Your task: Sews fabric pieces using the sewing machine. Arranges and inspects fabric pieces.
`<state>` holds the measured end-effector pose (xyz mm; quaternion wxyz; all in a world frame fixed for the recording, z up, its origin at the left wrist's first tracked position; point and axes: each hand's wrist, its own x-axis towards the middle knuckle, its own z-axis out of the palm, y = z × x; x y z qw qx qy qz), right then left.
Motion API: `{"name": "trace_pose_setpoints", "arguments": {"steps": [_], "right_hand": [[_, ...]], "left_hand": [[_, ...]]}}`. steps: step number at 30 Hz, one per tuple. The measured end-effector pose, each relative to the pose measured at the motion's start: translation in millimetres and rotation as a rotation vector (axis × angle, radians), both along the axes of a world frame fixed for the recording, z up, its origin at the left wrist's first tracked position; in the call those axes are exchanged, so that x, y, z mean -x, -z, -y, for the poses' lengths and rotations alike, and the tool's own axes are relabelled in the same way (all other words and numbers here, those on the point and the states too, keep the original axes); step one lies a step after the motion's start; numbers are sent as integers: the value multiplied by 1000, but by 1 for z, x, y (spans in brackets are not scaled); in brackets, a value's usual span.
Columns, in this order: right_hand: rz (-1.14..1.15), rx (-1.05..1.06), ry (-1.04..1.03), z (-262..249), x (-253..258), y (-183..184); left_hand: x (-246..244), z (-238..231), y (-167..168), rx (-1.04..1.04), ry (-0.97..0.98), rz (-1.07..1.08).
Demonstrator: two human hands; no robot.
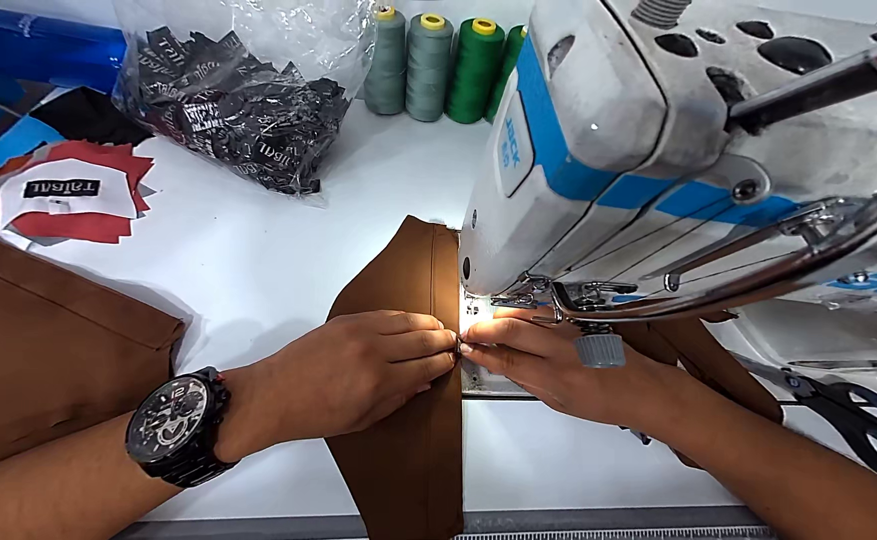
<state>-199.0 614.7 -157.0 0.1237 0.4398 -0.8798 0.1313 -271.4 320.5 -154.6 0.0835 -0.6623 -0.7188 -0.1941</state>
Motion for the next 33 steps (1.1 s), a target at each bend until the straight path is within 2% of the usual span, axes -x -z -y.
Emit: {"name": "trace_pose_setpoints", "arguments": {"steps": [17,23,28,33], "right_hand": [[-35,-10,7,9,1,4],[-22,-2,71,16,-3,0],[-81,-39,81,20,-7,2],[-35,-85,95,18,-8,1]], "left_hand": [[-2,0,-1,-12,-13,-12],[0,1,-1,-14,8,-17],[1,5,-1,18,9,-37],[4,9,-3,32,-1,-27]]}}
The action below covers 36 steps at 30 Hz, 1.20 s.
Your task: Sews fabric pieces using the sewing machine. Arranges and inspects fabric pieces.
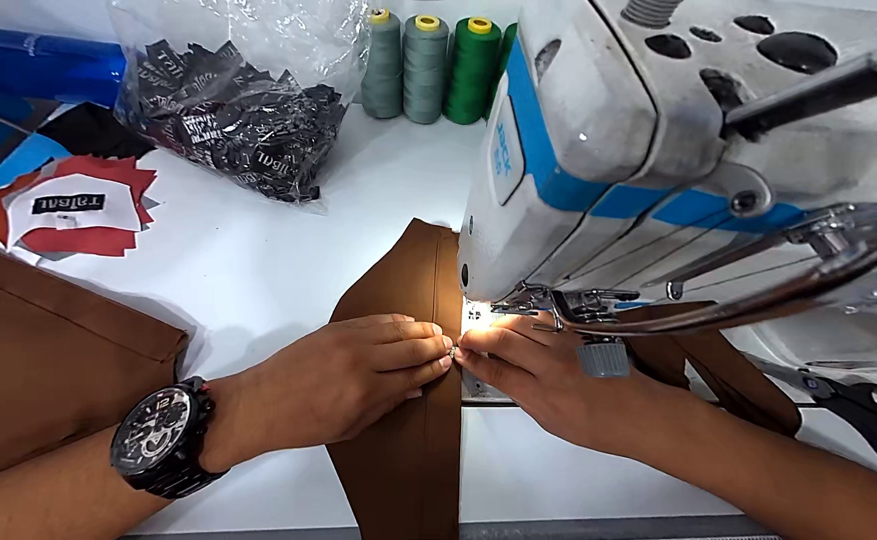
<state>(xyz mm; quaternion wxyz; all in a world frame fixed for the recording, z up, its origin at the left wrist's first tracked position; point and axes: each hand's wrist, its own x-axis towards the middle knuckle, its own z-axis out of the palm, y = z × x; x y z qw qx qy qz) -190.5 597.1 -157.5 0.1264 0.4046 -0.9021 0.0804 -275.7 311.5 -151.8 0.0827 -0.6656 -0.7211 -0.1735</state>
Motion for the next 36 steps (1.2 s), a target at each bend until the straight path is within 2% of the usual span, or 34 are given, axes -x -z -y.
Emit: {"name": "trace_pose_setpoints", "arguments": {"steps": [7,17,36], "right_hand": [[-32,83,14,-20,-3,-11],[16,40,156,-32,4,2],[43,-30,164,-30,9,2]], "left_hand": [[-6,-2,2,-3,-51,-13],[2,-26,4,-17,-110,-73],[2,-39,4,-10,-143,-61]]}}
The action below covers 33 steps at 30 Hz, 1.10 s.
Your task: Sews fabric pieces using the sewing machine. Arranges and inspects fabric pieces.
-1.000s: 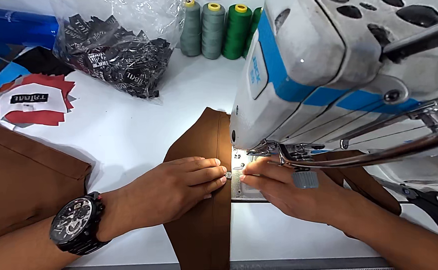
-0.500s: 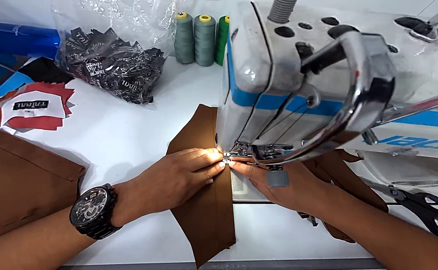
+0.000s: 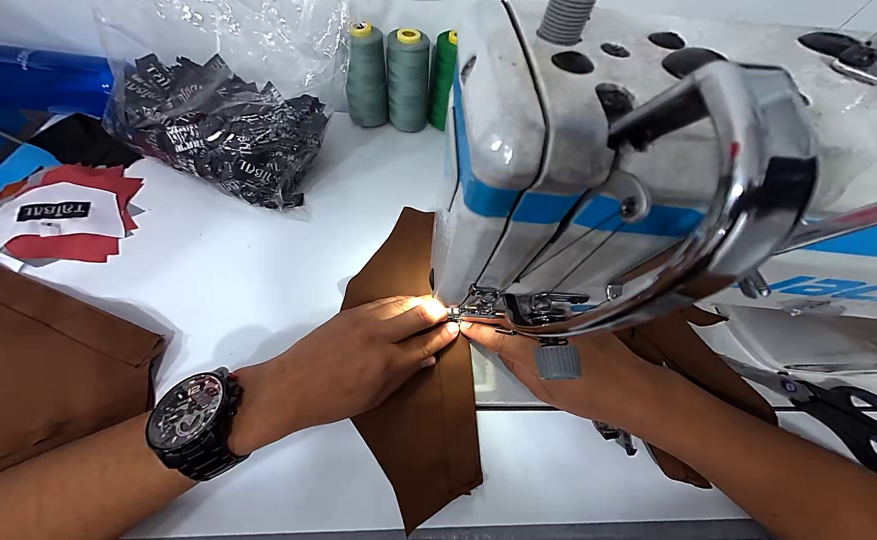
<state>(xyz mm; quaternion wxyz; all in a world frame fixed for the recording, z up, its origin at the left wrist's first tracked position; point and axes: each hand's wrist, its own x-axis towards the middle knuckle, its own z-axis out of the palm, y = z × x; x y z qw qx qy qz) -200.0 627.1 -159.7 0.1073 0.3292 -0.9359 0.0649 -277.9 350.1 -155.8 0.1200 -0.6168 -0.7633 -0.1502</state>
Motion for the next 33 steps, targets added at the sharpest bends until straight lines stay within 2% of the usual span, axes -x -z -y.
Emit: {"name": "trace_pose_setpoints", "arguments": {"steps": [8,13,18,23,28,33], "right_hand": [[-9,4,16,4,-2,2],[10,-4,29,3,0,0],[50,-4,103,1,2,-3],[33,32,5,-1,3,0],[29,53,13,-1,2,1],[-67,22,-4,-11,2,-17]], "left_hand": [[0,1,0,1,-2,-2],[8,5,-1,19,29,73],[14,3,-2,6,34,98],[7,5,0,22,40,83],[7,6,0,11,46,84],[9,8,-3,46,67,108]]}}
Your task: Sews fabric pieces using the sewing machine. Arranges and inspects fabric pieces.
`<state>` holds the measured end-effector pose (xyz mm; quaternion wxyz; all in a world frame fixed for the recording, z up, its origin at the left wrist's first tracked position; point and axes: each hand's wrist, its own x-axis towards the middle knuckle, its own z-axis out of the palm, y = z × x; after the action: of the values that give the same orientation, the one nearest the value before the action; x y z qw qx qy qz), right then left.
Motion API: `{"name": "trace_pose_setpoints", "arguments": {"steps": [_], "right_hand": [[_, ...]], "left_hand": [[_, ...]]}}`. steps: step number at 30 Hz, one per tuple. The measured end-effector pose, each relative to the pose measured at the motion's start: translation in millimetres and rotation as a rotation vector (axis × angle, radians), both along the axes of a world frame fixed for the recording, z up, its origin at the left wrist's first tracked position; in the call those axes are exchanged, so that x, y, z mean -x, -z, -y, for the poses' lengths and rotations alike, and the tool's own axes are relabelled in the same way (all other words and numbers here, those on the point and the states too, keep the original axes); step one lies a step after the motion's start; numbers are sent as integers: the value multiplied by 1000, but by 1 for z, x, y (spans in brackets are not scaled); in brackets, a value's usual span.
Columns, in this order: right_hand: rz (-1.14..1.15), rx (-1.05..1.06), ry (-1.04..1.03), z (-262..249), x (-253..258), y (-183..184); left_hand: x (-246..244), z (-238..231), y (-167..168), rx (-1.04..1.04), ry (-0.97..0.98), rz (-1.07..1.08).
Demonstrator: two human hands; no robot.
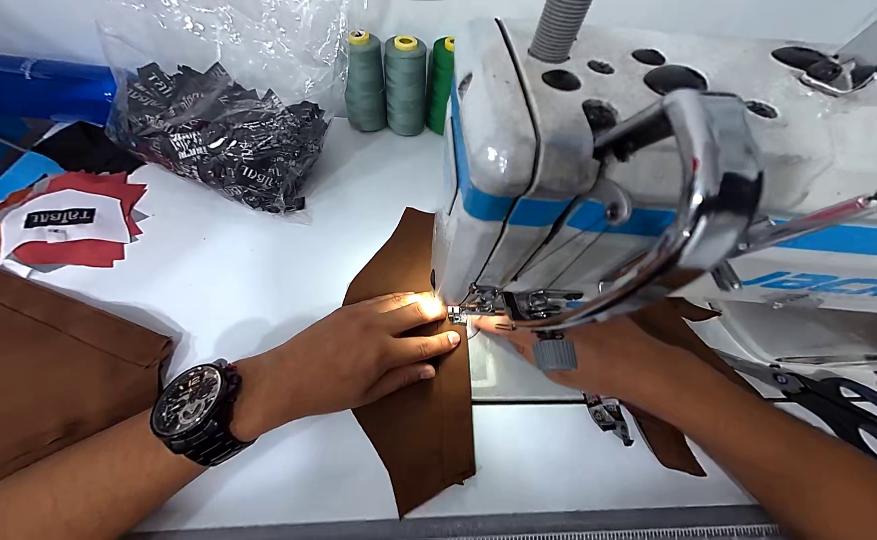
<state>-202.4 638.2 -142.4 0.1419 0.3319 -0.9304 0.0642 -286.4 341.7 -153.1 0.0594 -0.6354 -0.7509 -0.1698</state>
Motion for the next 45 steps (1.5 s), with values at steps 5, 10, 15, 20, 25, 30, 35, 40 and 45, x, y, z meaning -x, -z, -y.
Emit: {"name": "trace_pose_setpoints", "arguments": {"steps": [5,10,15,20,25,30,35,40,45], "right_hand": [[84,-4,-38,-22,-25,-52],[289,143,-20,56,-87,-43],[212,312,-43,128,-101,4],[418,786,-163,90,-153,-28],[473,888,-43,58,-229,-57],[466,817,236,-6,-337,-33],[568,703,814,-88,-502,21],[299,342,1362,-107,-639,62],[163,150,1485,-81,-709,122]], "left_hand": [[-42,29,-27,43,-99,-14],[-133,54,-5,100,-388,-110],[-184,98,-3,-267,-449,26],[-211,133,-59,-656,-679,728],[-230,104,-65,-588,-543,955],[-243,18,-29,-315,-251,887],[-304,-149,29,-40,112,635],[-405,-280,84,107,358,420],[-477,-289,137,265,528,277]]}}
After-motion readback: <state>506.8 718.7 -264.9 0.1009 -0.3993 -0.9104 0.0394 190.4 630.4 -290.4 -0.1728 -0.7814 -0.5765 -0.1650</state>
